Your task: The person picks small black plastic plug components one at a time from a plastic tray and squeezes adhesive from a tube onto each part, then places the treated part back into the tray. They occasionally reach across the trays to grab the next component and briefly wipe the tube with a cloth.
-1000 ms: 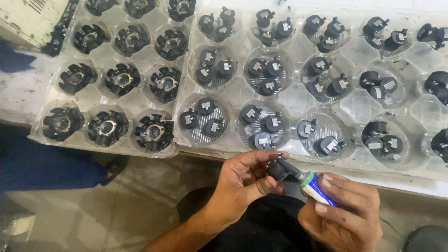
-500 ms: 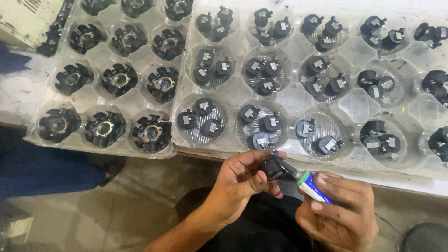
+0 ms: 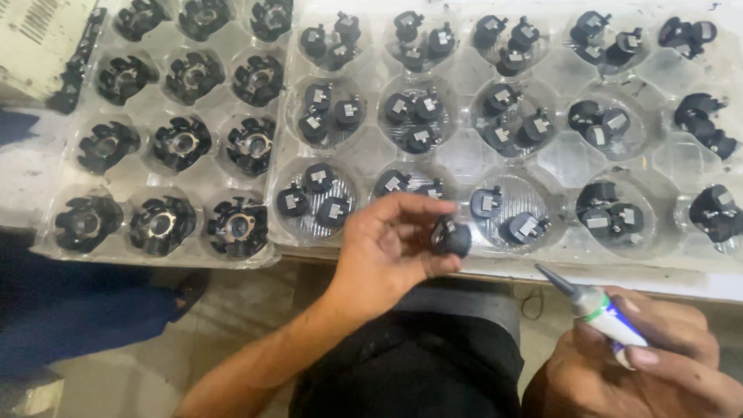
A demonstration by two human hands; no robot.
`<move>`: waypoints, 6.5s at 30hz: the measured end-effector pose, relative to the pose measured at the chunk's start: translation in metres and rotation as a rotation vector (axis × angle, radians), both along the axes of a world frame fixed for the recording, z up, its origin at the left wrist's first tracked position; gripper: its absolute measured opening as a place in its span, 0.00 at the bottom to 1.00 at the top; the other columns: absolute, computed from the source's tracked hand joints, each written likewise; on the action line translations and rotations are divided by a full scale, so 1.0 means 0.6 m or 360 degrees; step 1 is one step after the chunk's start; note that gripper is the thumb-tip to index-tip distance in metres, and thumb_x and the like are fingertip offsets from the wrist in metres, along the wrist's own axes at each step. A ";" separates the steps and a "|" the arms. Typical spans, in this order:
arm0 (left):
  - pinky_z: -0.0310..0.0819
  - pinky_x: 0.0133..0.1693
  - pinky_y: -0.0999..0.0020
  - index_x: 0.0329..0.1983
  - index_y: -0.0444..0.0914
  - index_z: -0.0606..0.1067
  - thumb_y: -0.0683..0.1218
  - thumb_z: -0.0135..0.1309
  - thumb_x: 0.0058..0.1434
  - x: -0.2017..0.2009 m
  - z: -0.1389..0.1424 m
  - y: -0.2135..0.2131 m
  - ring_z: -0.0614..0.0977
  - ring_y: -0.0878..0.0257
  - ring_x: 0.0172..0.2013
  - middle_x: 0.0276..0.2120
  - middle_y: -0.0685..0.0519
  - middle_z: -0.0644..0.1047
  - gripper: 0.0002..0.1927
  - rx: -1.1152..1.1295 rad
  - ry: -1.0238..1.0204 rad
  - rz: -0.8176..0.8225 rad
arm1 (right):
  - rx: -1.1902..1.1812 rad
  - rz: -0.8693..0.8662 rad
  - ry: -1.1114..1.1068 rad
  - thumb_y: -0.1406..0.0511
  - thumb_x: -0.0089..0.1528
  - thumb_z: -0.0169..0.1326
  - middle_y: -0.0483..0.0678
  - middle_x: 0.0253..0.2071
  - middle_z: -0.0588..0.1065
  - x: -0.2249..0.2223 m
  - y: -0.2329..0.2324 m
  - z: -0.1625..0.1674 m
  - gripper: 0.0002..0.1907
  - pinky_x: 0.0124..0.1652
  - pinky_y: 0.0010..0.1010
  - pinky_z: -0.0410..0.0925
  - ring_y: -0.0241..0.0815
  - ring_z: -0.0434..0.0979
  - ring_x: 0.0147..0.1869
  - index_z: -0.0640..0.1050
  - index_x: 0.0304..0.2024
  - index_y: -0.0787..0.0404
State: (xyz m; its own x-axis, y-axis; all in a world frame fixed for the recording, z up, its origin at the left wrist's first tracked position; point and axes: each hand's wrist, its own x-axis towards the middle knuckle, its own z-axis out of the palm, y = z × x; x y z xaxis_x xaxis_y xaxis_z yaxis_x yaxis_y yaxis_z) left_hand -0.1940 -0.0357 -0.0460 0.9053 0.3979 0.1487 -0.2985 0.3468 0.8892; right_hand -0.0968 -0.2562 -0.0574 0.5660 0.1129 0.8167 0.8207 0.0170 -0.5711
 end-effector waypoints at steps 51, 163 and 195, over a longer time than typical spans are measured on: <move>0.80 0.35 0.59 0.21 0.37 0.79 0.41 0.68 0.37 0.478 0.048 -0.034 0.86 0.51 0.32 0.26 0.49 0.83 0.09 0.2133 -0.0204 0.0052 | 0.0520 -0.0367 0.0296 0.68 0.72 0.69 0.53 0.43 0.72 0.021 -0.083 -0.093 0.23 0.47 0.18 0.70 0.40 0.77 0.46 0.64 0.51 0.60; 0.80 0.50 0.64 0.67 0.30 0.71 0.47 0.63 0.69 -0.062 -0.042 -0.058 0.82 0.60 0.42 0.54 0.46 0.79 0.27 -0.0584 -0.0094 -0.0025 | -0.0445 0.0435 0.0032 0.77 0.43 0.68 0.50 0.43 0.77 -0.010 0.057 0.009 0.26 0.50 0.35 0.77 0.50 0.81 0.51 0.71 0.37 0.52; 0.81 0.47 0.59 0.69 0.28 0.71 0.57 0.60 0.71 -0.077 -0.060 -0.054 0.81 0.59 0.40 0.47 0.45 0.79 0.34 -0.0924 -0.0125 -0.0291 | -0.0510 0.0359 -0.0183 0.78 0.43 0.65 0.52 0.41 0.77 -0.020 0.052 0.016 0.19 0.47 0.40 0.79 0.48 0.81 0.46 0.77 0.32 0.54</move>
State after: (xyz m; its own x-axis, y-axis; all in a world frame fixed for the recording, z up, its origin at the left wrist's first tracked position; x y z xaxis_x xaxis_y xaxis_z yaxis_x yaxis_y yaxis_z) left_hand -0.2403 -0.0680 -0.0820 0.9617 0.2732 0.0231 -0.2454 0.8199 0.5172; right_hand -0.1091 -0.2247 -0.0481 0.4047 0.4829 0.7766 0.8756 0.0403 -0.4813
